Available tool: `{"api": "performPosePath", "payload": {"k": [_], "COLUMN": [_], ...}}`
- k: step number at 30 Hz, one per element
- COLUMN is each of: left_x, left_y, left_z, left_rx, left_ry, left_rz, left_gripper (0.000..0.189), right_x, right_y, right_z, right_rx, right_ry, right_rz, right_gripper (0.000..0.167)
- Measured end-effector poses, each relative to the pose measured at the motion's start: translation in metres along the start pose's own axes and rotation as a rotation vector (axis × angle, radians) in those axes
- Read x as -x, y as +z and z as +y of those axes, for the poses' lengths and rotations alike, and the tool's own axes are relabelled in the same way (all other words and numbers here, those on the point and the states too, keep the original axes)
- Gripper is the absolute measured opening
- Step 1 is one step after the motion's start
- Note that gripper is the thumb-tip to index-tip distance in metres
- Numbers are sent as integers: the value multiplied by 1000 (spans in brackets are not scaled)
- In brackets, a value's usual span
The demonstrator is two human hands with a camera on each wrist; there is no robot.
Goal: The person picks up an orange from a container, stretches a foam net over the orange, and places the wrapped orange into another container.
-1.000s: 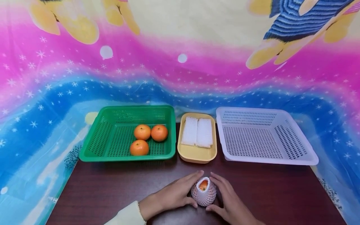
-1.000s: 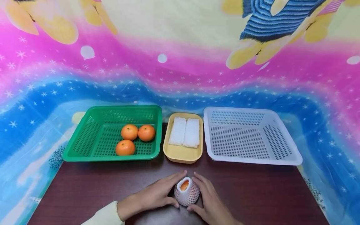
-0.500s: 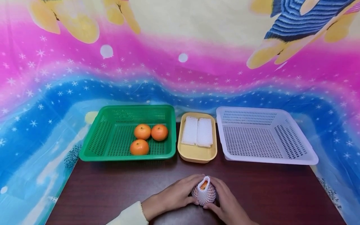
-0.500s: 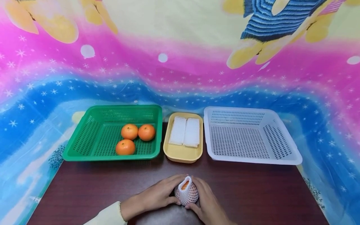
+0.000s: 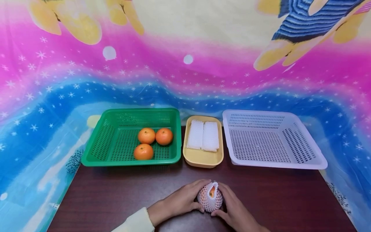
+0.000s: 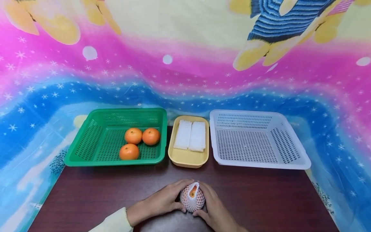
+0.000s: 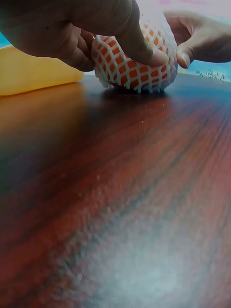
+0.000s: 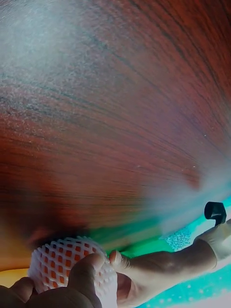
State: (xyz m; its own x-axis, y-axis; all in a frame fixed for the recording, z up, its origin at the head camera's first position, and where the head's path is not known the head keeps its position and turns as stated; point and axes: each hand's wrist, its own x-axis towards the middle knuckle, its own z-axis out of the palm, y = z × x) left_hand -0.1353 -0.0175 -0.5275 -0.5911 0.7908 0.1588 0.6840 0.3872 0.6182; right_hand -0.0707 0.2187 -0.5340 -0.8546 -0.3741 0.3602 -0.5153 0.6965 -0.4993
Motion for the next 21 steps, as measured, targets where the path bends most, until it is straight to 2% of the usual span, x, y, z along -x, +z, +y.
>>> {"api": "performPosePath", "payload": {"k": [11, 15, 18, 21], "left_x": [2, 1, 1, 0], "left_y": [10, 7, -1, -11], "left_z": [0, -1, 1, 5], "left_rx": [-30, -15, -3, 1], "left_ry": [1, 2, -11, -21], "left_rz": [44, 1, -47, -69], "left_gripper": [97, 104, 109, 107], "right_x": [1, 0, -1, -2], "right_y": [1, 0, -3, -8], "right_z": [3, 3, 1, -2], "right_rx": [-6, 7, 16, 16], "right_ry": [22, 28, 36, 44], "right_rz": [-20, -34, -43, -48], "right_gripper": [98, 98, 100, 105]}}
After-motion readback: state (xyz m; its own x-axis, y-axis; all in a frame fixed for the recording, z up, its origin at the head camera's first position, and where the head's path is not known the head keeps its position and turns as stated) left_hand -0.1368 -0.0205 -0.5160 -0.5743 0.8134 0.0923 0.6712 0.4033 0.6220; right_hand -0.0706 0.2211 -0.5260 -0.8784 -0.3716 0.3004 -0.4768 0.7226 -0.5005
